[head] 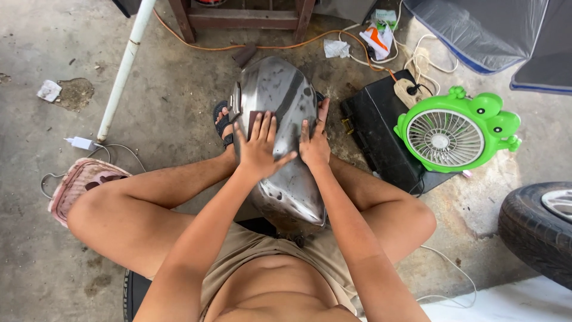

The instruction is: The person is hand-sanding a metal motorcycle tank to remove old paint and prepare the surface.

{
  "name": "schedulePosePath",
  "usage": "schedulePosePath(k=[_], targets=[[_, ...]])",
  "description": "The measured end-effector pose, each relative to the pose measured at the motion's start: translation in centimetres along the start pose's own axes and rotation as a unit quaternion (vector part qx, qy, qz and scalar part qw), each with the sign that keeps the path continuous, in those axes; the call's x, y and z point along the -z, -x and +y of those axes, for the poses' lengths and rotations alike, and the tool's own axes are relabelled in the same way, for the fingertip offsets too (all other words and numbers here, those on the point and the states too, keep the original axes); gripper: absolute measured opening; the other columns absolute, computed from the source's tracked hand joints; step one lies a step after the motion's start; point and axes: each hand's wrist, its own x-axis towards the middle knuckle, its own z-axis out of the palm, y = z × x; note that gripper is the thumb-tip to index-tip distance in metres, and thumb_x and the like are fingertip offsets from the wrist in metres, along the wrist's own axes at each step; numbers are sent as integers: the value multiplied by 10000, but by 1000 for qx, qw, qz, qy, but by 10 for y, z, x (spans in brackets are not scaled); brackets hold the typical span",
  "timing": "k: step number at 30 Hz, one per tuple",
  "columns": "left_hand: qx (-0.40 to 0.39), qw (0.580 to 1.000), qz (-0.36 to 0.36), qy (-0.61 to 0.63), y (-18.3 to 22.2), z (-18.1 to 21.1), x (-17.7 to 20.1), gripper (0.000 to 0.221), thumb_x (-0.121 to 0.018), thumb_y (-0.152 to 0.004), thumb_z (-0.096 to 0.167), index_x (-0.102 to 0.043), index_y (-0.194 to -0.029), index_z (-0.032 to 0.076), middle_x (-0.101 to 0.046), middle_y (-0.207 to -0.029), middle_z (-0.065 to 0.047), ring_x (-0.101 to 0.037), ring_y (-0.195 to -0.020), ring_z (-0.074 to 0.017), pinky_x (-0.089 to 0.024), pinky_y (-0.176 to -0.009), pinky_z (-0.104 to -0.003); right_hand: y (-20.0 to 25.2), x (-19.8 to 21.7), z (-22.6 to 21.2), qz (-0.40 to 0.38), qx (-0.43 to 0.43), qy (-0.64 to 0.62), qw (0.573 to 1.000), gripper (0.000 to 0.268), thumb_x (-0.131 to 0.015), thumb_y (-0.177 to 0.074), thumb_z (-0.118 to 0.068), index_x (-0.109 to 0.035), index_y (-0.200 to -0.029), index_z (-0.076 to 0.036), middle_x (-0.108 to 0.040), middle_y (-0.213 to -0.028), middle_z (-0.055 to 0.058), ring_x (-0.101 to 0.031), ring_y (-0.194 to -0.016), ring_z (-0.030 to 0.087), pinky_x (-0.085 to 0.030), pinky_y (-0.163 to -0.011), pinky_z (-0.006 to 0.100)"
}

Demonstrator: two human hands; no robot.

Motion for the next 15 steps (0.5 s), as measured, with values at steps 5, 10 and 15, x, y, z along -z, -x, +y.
schedulePosePath(k=[5, 10, 15], targets=[[6, 1000, 1, 6, 30, 7, 0, 1115, -333, -889, 861, -151, -1628, 45, -127, -1711, -150, -69, -1585, -324, -58, -1120, -825, 24, 45, -31, 27, -52, -119, 991, 700, -297, -1055, -541, -212, -1640, -167, -218, -1644, 197, -441, -1376, 424, -568, -844, 480], [-2, 1000, 19, -1, -26, -2, 2, 1116, -263, -893, 882, -191, -1621, 40, -181, -1701, -164, -107, -1585, -326, 8, -1127, -831, 20, 50, -29, 1, -82, -177, 981, 743, -250, -1070, -589, -201, -1625, -97, -248, -1637, 208, -473, -1344, 403, -563, -816, 471], [34, 999, 14, -10, -50, 3, 3, 1102, -198, -906, 880, -187, -1622, 42, -174, -1706, -153, -97, -1588, -310, 53, -1156, -801, 20, 50, -30, 32, -110, -265, 957, 813, -225, -1025, -730, -224, -1574, -130, -456, -1441, 303, -680, -1044, 391, -561, -761, 543]])
